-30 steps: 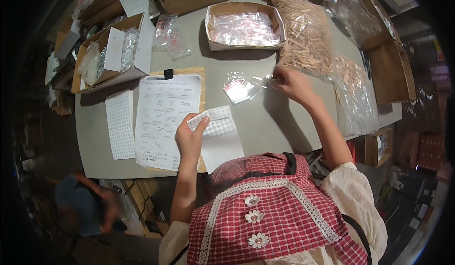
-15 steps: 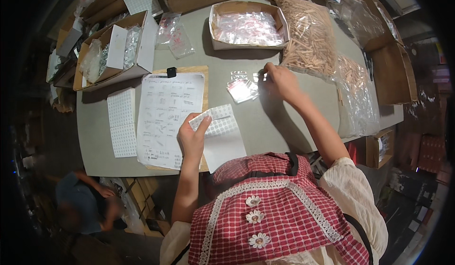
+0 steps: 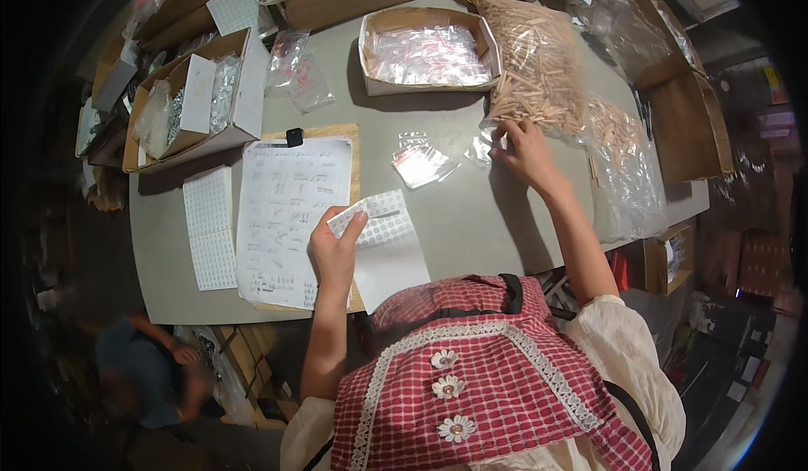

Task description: The person repeatedly picks small clear plastic pouches from a box, peels individual stickers from a sheet, and applies them to the pouches. The labeled pouches are placed on the table. A second person is visible in the background but not interacting with the task.

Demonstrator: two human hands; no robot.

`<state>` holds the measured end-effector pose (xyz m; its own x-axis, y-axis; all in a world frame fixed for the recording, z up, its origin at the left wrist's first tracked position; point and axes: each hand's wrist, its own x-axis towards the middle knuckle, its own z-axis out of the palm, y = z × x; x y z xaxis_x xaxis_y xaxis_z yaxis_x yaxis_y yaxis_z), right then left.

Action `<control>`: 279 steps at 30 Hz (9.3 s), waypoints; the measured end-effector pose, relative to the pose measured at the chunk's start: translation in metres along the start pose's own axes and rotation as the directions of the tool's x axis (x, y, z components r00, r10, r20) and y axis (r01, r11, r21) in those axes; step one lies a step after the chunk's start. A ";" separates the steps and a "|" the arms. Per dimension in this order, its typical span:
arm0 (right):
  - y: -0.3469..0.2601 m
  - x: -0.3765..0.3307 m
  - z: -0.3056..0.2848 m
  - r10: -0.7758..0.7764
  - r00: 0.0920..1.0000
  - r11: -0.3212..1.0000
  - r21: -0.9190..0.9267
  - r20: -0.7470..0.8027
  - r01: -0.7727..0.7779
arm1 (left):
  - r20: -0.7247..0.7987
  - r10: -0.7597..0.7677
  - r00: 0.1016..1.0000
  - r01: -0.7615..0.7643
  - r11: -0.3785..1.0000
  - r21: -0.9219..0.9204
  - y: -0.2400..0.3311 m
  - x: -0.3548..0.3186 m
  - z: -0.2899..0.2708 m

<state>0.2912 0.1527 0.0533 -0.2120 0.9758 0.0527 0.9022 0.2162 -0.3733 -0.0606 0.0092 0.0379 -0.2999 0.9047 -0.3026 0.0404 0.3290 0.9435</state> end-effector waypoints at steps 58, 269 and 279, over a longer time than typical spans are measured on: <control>-0.041 0.019 0.048 -0.439 0.898 0.898 -0.015 -0.014 0.439 | 0.144 -0.052 0.988 0.073 0.987 -0.144 0.006 0.000 0.022; -0.066 0.038 0.025 -0.423 0.853 0.893 0.301 0.306 0.335 | 0.358 -0.098 0.928 0.109 0.994 -0.012 -0.009 -0.002 0.055; -0.066 0.035 0.008 -0.281 0.924 0.925 0.330 0.261 0.188 | 0.351 -0.095 0.932 0.128 0.989 -0.072 0.006 -0.011 0.048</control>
<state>0.2209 0.1718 0.0725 -0.5473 0.8323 -0.0886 0.6710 0.3730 -0.6408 -0.0115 0.0138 0.0407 0.0509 0.9065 -0.4192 -0.0670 0.4219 0.9041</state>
